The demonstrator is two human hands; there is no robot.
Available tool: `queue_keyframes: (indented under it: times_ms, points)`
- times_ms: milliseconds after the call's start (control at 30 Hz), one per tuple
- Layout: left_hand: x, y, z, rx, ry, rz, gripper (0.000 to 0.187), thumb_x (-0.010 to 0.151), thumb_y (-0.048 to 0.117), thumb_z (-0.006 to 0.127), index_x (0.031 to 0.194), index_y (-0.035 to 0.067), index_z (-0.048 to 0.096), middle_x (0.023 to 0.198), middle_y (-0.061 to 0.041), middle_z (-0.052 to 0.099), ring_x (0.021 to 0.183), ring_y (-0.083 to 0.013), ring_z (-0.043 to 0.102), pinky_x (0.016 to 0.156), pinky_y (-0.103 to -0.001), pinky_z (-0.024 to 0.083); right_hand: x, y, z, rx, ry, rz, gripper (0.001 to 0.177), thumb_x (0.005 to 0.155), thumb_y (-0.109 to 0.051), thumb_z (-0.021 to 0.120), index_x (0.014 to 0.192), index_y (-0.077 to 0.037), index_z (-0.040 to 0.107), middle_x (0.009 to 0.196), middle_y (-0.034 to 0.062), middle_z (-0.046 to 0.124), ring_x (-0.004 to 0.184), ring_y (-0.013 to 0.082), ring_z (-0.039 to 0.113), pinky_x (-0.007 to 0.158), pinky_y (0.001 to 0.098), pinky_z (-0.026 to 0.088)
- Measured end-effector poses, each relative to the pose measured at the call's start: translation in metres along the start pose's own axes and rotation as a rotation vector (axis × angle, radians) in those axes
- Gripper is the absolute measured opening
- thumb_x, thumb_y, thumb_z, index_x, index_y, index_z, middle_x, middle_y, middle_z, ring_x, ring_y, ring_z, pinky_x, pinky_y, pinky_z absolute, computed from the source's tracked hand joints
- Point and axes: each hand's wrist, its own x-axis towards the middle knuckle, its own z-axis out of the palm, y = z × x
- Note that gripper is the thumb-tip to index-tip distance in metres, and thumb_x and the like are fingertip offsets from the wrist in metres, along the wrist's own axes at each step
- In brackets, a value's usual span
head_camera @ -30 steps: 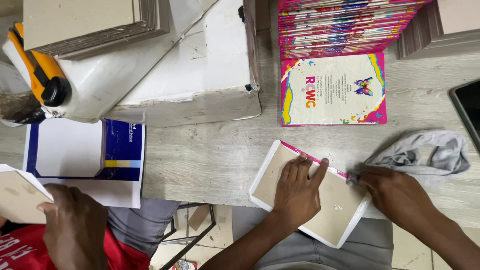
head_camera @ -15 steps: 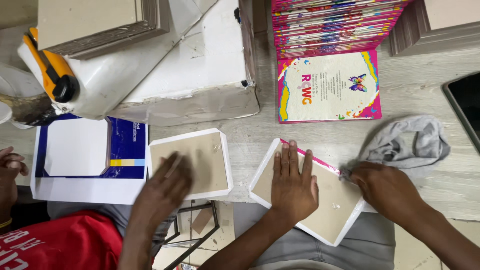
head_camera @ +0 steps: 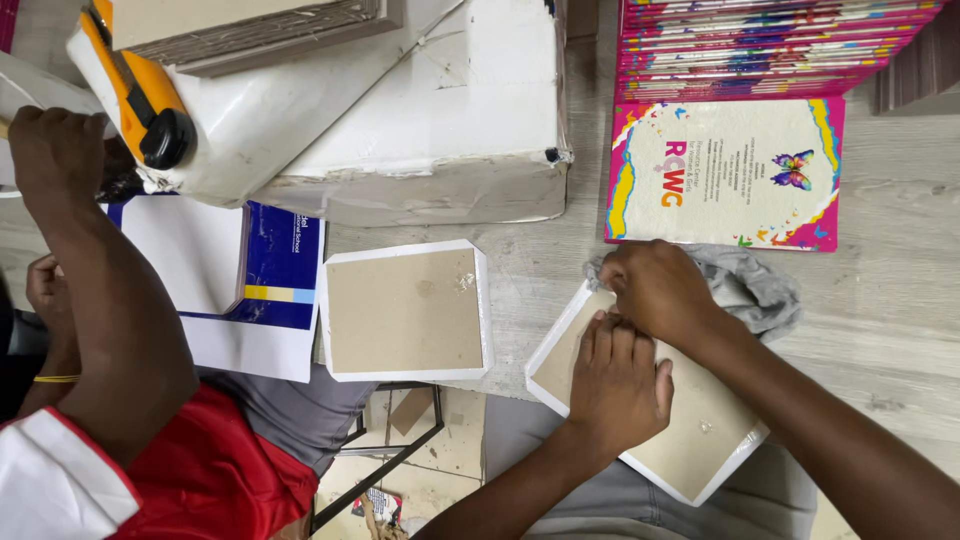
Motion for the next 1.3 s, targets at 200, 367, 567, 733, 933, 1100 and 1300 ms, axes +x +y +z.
queue_keyframes:
  times_ms: [200, 367, 567, 733, 933, 1100, 1300]
  points:
    - [0.005, 0.007, -0.007, 0.059, -0.072, -0.055, 0.072, 0.097, 0.026, 0.067, 0.15, -0.019, 0.047, 0.141, -0.038, 0.056, 0.138, -0.053, 0.052, 0.125, -0.058, 0.039, -0.12, 0.043, -0.027, -0.275, -0.198, 0.023, 0.054, 0.078, 0.001, 0.058, 0.12, -0.028, 0.076, 0.131, -0.0047, 0.075, 0.122, 0.0274, 0.071, 0.082, 0.0481, 0.065]
    - [0.008, 0.006, -0.017, 0.122, -0.167, -0.014, 0.069, 0.096, 0.027, 0.068, 0.161, 0.011, 0.05, 0.168, -0.02, 0.045, 0.14, -0.0485, 0.05, 0.12, -0.059, 0.038, -0.187, 0.079, -0.029, -0.403, -0.318, 0.213, 0.029, 0.095, -0.02, 0.06, 0.112, -0.039, 0.073, 0.118, -0.0204, 0.072, 0.105, 0.017, 0.076, 0.071, 0.0424, 0.063]
    - [0.004, 0.007, -0.02, 0.09, -0.078, 0.033, 0.056, 0.097, 0.019, 0.069, 0.152, 0.012, 0.059, 0.162, -0.014, 0.054, 0.138, -0.0495, 0.052, 0.117, -0.061, 0.039, -0.198, 0.084, -0.062, -0.437, -0.363, 0.432, 0.024, 0.097, -0.033, 0.054, 0.096, -0.037, 0.077, 0.134, -0.0254, 0.066, 0.122, 0.0102, 0.072, 0.09, 0.0362, 0.062]
    - [-0.009, -0.001, -0.021, 0.028, -0.026, 0.068, 0.03, 0.102, 0.018, 0.064, 0.13, 0.006, 0.066, 0.153, -0.019, 0.061, 0.135, -0.0507, 0.054, 0.114, -0.064, 0.041, -0.213, 0.119, -0.067, -0.367, 0.014, 0.631, 0.024, 0.091, -0.019, 0.055, 0.089, -0.023, 0.079, 0.116, 0.0081, 0.076, 0.102, 0.0373, 0.077, 0.084, 0.0471, 0.06]
    - [-0.02, -0.041, -0.096, -0.888, -0.094, -0.286, 0.039, 0.109, 0.032, 0.061, 0.141, 0.01, 0.065, 0.147, -0.011, 0.059, 0.138, -0.0225, 0.058, 0.109, -0.036, 0.053, -0.214, 0.094, -0.036, -0.171, 0.469, 0.294, 0.038, 0.1, -0.022, 0.075, 0.137, -0.023, 0.075, 0.152, 0.0084, 0.064, 0.095, 0.0332, 0.077, 0.082, 0.052, 0.06]
    - [-0.096, -0.007, -0.127, -0.503, -0.485, -0.895, 0.057, 0.111, 0.057, 0.062, 0.071, 0.019, 0.047, 0.067, 0.008, 0.046, 0.069, -0.0087, 0.046, 0.066, -0.035, 0.036, -0.194, 0.056, 0.001, 0.031, 0.419, 0.222, 0.037, 0.094, -0.023, 0.074, 0.129, -0.016, 0.077, 0.147, 0.0025, 0.064, 0.125, 0.0237, 0.07, 0.098, 0.0404, 0.058]
    - [-0.115, 0.031, -0.047, -1.145, 0.039, -1.234, 0.023, 0.09, 0.013, 0.087, 0.097, 0.007, 0.066, 0.07, 0.0, 0.058, 0.069, -0.0095, 0.06, 0.075, -0.034, 0.068, -0.182, 0.031, 0.019, 0.052, 0.392, 0.243, 0.028, 0.096, -0.021, 0.072, 0.123, -0.018, 0.078, 0.111, 0.0074, 0.075, 0.11, 0.0304, 0.069, 0.095, 0.0439, 0.055]
